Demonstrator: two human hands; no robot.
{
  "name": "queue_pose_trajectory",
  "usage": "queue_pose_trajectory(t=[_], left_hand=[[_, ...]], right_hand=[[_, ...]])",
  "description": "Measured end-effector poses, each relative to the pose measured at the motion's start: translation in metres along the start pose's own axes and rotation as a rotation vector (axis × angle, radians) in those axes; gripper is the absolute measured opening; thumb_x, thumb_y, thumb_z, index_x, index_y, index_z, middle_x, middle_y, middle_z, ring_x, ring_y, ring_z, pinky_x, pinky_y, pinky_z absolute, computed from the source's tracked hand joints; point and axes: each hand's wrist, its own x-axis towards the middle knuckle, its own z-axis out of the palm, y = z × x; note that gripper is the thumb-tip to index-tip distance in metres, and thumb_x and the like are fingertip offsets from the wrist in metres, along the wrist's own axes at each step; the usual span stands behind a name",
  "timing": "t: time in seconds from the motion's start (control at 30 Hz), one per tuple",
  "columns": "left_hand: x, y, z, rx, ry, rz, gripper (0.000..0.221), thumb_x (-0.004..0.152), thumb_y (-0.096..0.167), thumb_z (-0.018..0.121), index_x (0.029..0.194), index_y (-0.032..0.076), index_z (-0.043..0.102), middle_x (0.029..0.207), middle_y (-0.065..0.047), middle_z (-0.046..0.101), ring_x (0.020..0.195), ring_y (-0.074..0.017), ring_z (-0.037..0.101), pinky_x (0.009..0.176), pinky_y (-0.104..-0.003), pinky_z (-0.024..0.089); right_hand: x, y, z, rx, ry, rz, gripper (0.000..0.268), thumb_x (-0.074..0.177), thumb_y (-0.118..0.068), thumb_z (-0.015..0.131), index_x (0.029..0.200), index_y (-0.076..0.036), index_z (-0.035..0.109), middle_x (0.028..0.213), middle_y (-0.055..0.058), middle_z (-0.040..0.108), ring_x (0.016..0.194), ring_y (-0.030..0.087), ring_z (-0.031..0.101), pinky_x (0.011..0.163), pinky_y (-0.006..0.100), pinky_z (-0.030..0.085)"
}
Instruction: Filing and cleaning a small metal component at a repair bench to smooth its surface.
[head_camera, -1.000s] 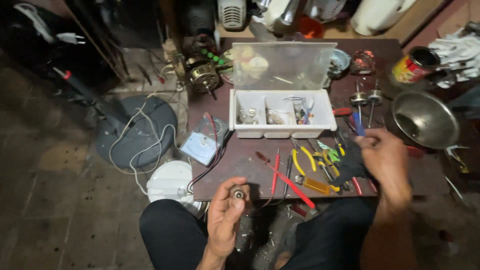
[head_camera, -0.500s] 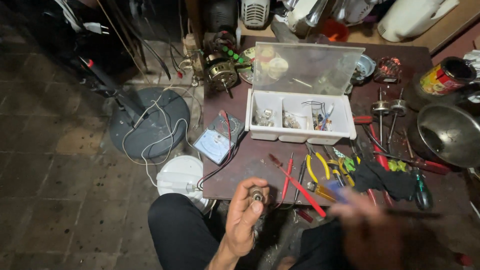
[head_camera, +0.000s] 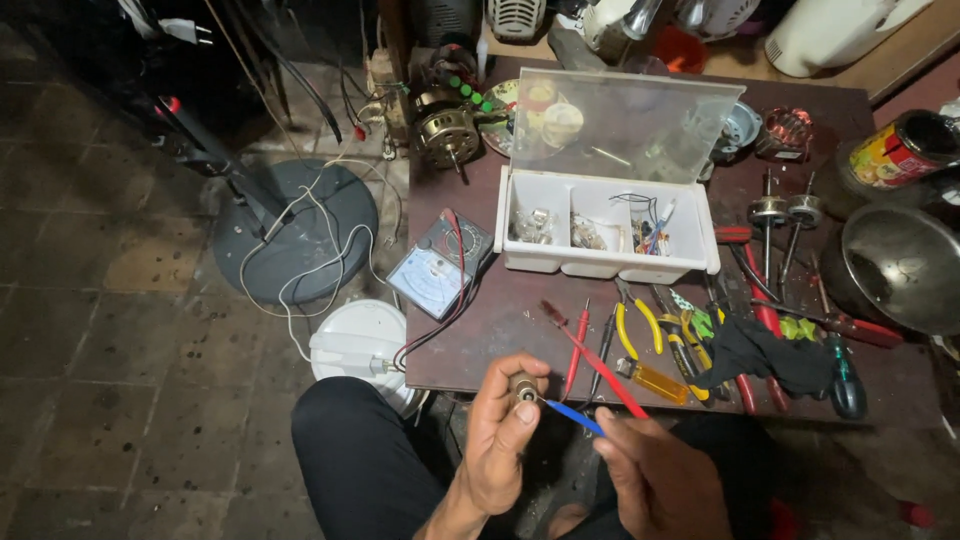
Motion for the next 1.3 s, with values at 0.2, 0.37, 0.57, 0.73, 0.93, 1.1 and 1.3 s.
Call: queue_pose_trajectory(t=[0.2, 0.37, 0.57, 0.73, 0.93, 1.1, 1.3], left_hand=[[-0.001, -0.001, -0.001, 0.001, -0.004, -0.025, 0.043, 0.095, 0.042, 0.055, 0.118, 0.006, 0.058, 0.091, 0.0, 0.05, 0.077, -0.0105, 0.044, 0.076, -0.029, 0.037], [0.001, -0.001, -0.002, 0.057, 0.008, -0.025, 0.044, 0.094, 0.045, 0.053, 0.115, 0.007, 0.061, 0.09, 0.0, 0.052, 0.076, -0.0118, 0.045, 0.074, -0.031, 0.039], [0.002, 0.0, -0.002, 0.096, 0.006, -0.042, 0.045, 0.093, 0.046, 0.053, 0.112, 0.007, 0.064, 0.084, 0.001, 0.052, 0.073, -0.0116, 0.045, 0.071, -0.031, 0.039], [0.003, 0.003, -0.003, 0.13, -0.016, -0.055, 0.046, 0.093, 0.047, 0.053, 0.11, 0.006, 0.065, 0.072, 0.005, 0.044, 0.064, -0.0088, 0.038, 0.063, -0.029, 0.033], [0.005, 0.002, -0.005, 0.108, -0.036, -0.09, 0.048, 0.092, 0.049, 0.053, 0.108, 0.006, 0.067, 0.076, 0.004, 0.048, 0.068, -0.0097, 0.041, 0.066, -0.029, 0.035], [0.006, 0.002, -0.006, 0.117, -0.049, -0.088, 0.045, 0.091, 0.045, 0.053, 0.103, 0.005, 0.069, 0.07, 0.006, 0.049, 0.062, -0.0084, 0.04, 0.062, -0.028, 0.034], [0.007, 0.004, -0.006, 0.142, -0.049, -0.08, 0.047, 0.091, 0.046, 0.052, 0.106, 0.005, 0.068, 0.069, 0.006, 0.047, 0.061, -0.0084, 0.039, 0.061, -0.028, 0.034]], right_hand=[[0.003, 0.003, -0.001, 0.01, 0.035, -0.127, 0.027, 0.092, -0.022, 0.061, 0.115, -0.012, 0.069, 0.092, 0.006, 0.075, 0.076, 0.017, 0.075, 0.066, 0.03, 0.057], [-0.003, 0.02, 0.001, -0.124, 0.0, -0.198, 0.031, 0.091, -0.021, 0.062, 0.122, -0.018, 0.064, 0.094, 0.006, 0.074, 0.081, 0.02, 0.073, 0.066, 0.034, 0.057], [0.01, -0.007, -0.012, -0.054, 0.028, -0.195, 0.03, 0.092, -0.016, 0.061, 0.121, -0.018, 0.065, 0.095, 0.006, 0.071, 0.08, 0.019, 0.074, 0.066, 0.031, 0.058], [0.011, -0.001, -0.012, -0.123, 0.037, -0.287, 0.035, 0.09, -0.012, 0.066, 0.124, -0.016, 0.062, 0.092, 0.008, 0.069, 0.079, 0.023, 0.072, 0.063, 0.034, 0.057], [0.018, -0.012, -0.013, -0.024, 0.071, -0.259, 0.027, 0.091, -0.009, 0.062, 0.118, -0.011, 0.066, 0.093, 0.008, 0.069, 0.079, 0.02, 0.073, 0.068, 0.031, 0.059], [0.011, 0.012, -0.009, -0.024, -0.006, -0.295, 0.029, 0.095, -0.014, 0.055, 0.122, -0.014, 0.064, 0.101, 0.005, 0.071, 0.087, 0.018, 0.073, 0.076, 0.031, 0.057], [0.008, 0.018, -0.003, -0.145, 0.005, -0.302, 0.023, 0.094, -0.016, 0.058, 0.117, -0.012, 0.062, 0.099, 0.004, 0.071, 0.085, 0.021, 0.069, 0.072, 0.032, 0.054]])
